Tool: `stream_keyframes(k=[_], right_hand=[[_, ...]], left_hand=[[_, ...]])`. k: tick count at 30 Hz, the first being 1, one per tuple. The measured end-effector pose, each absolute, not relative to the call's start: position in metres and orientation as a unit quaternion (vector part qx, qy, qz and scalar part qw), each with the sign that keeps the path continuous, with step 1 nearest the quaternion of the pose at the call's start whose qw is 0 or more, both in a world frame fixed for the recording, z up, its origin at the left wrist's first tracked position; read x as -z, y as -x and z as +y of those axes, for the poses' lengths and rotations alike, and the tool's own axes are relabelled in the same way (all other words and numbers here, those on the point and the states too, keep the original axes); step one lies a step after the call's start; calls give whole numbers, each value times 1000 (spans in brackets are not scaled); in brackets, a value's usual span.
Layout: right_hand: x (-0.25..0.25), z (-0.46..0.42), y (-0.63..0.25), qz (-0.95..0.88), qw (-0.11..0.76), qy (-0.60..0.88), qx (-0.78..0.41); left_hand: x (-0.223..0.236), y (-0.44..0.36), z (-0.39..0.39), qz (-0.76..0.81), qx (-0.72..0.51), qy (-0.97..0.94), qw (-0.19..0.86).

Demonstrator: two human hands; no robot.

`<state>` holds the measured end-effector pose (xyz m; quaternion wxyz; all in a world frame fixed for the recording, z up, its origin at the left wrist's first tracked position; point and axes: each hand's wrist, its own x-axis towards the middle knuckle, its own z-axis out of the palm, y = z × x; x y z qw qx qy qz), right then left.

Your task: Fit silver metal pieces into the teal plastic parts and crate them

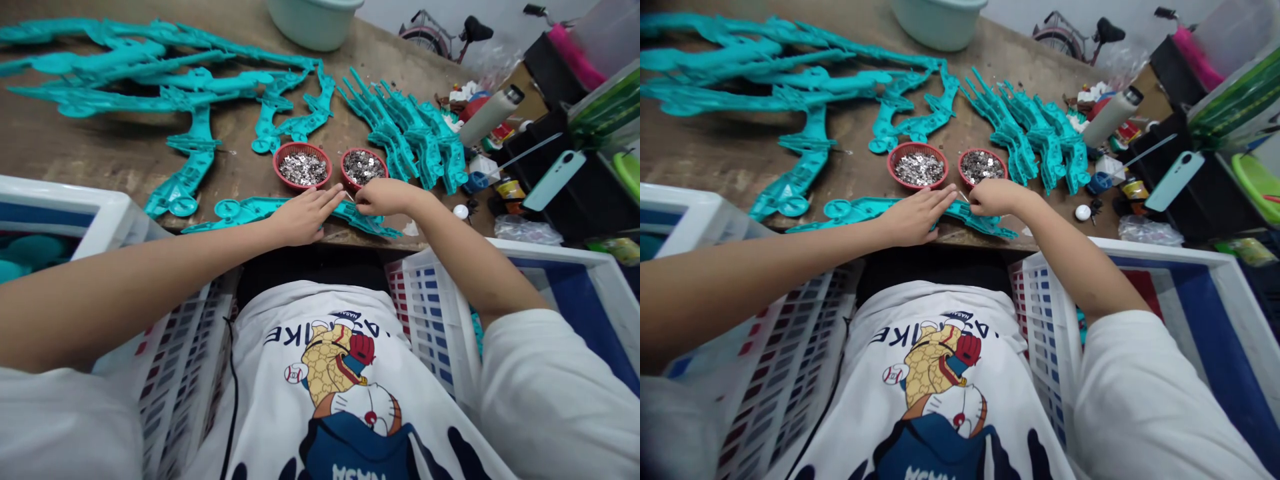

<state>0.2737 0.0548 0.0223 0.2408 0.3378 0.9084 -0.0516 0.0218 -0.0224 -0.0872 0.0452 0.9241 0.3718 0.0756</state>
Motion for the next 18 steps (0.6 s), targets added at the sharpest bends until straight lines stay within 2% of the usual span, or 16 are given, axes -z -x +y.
stream_keyframes(k=[8,18], right_hand=[[-21,58,-279,914,201,-344,80],[-22,57,-279,915,210,-331,92]], left_hand=[[86,-21,-22,373,-69,-925,36],[89,-19,-20,363,-72,-928,36]])
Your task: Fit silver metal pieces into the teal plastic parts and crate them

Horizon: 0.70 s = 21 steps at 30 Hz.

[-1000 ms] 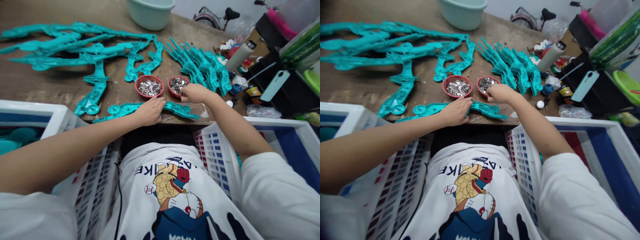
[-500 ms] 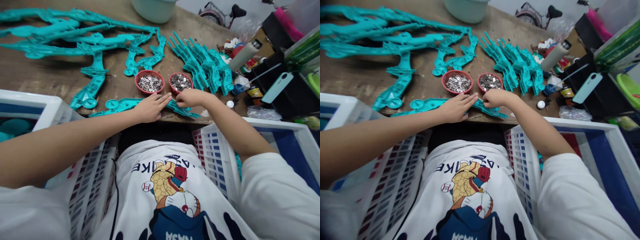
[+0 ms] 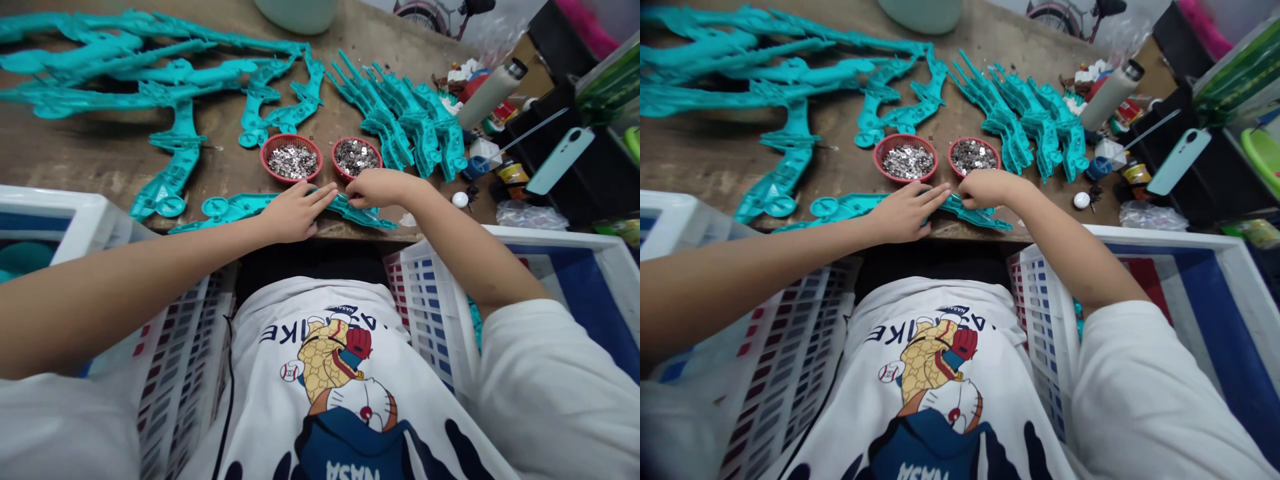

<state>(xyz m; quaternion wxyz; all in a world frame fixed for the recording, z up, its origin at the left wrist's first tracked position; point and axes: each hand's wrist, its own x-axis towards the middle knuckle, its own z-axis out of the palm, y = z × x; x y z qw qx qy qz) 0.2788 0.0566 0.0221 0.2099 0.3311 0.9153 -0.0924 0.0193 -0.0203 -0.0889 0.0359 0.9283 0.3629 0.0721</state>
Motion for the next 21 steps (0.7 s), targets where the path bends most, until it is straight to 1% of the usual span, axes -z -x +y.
stream_keyframes(k=[5,9,14,21], right_hand=[[-24,56,-282,920,201,-321,104],[-25,53,-279,916,216,-326,91],[-27,55,-282,916,225,-321,77],[-23,58,-286,922,199,-314,103]], left_hand=[[89,-20,-21,365,-81,-927,33],[88,-20,-22,365,-71,-928,21],[86,-20,-22,370,-74,-925,33],[86,-19,-23,376,-75,-923,32]])
